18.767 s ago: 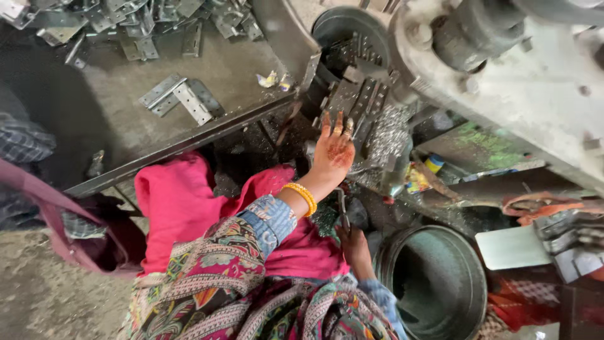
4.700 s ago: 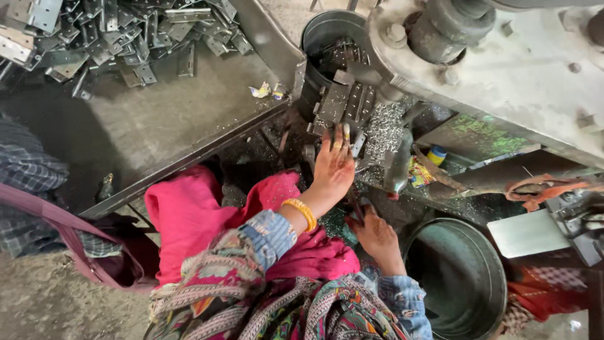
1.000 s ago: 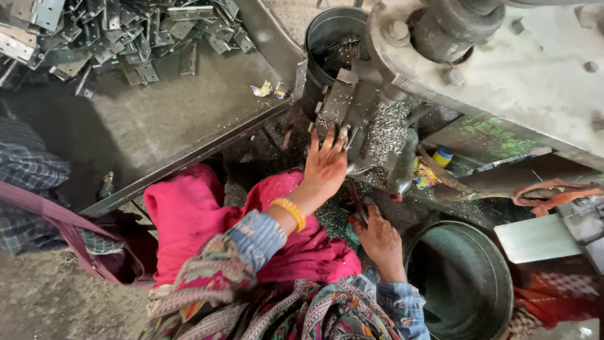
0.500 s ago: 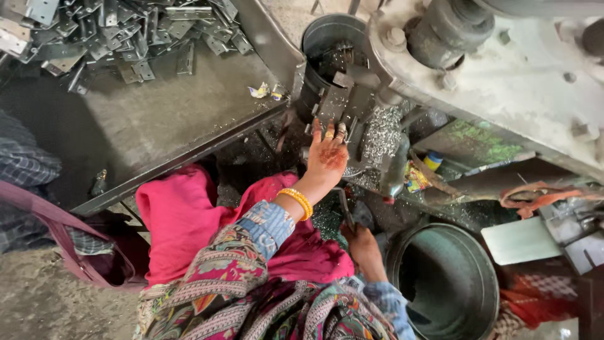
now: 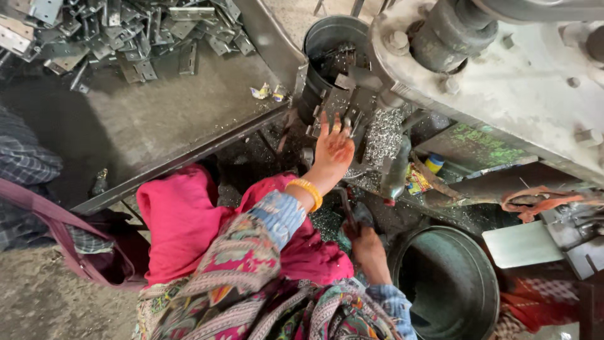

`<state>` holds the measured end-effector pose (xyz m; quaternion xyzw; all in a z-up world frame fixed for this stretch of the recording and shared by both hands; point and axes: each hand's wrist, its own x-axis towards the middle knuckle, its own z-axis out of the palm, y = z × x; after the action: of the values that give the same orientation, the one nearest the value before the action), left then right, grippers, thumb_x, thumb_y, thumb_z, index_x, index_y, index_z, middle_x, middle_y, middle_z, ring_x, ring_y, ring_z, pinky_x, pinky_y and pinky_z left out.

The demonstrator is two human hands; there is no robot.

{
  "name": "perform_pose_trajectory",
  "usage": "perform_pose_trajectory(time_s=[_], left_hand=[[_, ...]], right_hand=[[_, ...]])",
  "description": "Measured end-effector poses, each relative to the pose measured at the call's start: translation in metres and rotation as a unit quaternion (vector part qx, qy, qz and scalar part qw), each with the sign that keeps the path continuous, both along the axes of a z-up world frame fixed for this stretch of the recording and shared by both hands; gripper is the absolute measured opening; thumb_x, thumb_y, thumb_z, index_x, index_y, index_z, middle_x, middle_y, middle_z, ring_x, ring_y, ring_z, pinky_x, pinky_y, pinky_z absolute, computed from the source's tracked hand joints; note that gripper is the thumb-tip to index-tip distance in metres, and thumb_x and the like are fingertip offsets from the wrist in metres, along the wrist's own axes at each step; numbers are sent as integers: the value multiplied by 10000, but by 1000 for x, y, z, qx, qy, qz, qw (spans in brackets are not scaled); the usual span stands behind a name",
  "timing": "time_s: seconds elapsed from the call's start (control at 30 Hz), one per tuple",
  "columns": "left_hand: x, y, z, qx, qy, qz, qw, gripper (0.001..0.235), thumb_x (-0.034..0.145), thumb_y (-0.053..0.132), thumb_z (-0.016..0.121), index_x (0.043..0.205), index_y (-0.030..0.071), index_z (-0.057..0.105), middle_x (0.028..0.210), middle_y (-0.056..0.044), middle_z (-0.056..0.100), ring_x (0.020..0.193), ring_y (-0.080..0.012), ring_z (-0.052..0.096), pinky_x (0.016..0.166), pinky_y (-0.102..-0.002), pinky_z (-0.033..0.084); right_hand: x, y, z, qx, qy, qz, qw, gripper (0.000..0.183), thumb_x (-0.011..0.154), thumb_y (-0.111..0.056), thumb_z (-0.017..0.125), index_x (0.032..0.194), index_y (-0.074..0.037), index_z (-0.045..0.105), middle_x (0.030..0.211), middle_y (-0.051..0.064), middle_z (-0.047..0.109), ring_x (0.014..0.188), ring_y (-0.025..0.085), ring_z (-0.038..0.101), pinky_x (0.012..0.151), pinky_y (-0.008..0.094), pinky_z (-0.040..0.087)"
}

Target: The person picks up metal hinge pieces from a bin and places them one at a time into a mechanical punch press, then uses their other hand to operate a lever that stamps the metal.

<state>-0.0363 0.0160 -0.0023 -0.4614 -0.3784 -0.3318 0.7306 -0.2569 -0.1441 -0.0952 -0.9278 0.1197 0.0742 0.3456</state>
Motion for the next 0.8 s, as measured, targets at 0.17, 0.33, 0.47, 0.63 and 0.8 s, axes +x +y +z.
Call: perform_pose_trajectory(time_s=[0.17, 0.33, 0.47, 0.63, 0.8], left_hand=[[0, -3, -13, 338, 276, 163, 885, 410, 1156, 332, 356, 1555, 251, 401, 1617, -46, 345, 1123, -269, 481, 939, -424, 398], [17, -2, -25, 430, 338, 195, 814, 401, 1151, 323, 385, 1549, 353, 421, 1556, 34, 406, 964, -139, 517, 708, -290, 448], [26, -13, -6, 459, 407, 207, 762, 438, 1116, 274, 391, 1507, 471, 418, 1532, 127, 424, 884, -38, 576, 526, -192, 452], [10, -3, 6, 466, 417, 198, 755, 496, 1099, 225, 369, 1527, 475, 387, 1619, 58, 390, 729, -54, 584, 480, -186, 412], [25, -4, 1, 490, 385, 192, 758, 644, 1095, 82, 354, 1576, 509, 372, 1683, -14, 344, 530, -30, 441, 487, -167, 409]], right_hand=[[-14, 18, -56, -44, -73, -6, 996, 484, 957, -494, 655, 967, -10, 650, 932, 293, 702, 908, 490, 669, 748, 539, 513], [-2, -2, -33, -43, 20, -11, 999, 449, 929, -488, 653, 1033, -52, 667, 947, 293, 709, 923, 492, 679, 735, 557, 514], [10, -8, 0, -48, 50, -10, 998, 435, 930, -473, 650, 1050, -55, 660, 911, 296, 705, 910, 500, 673, 731, 566, 514], [-3, 17, -41, -35, 15, -34, 999, 519, 934, -527, 633, 971, -10, 663, 895, 297, 704, 878, 505, 690, 737, 558, 535], [9, 1, -1, -52, 105, -22, 993, 529, 921, -555, 643, 956, -30, 697, 902, 299, 702, 930, 491, 695, 758, 550, 539]])
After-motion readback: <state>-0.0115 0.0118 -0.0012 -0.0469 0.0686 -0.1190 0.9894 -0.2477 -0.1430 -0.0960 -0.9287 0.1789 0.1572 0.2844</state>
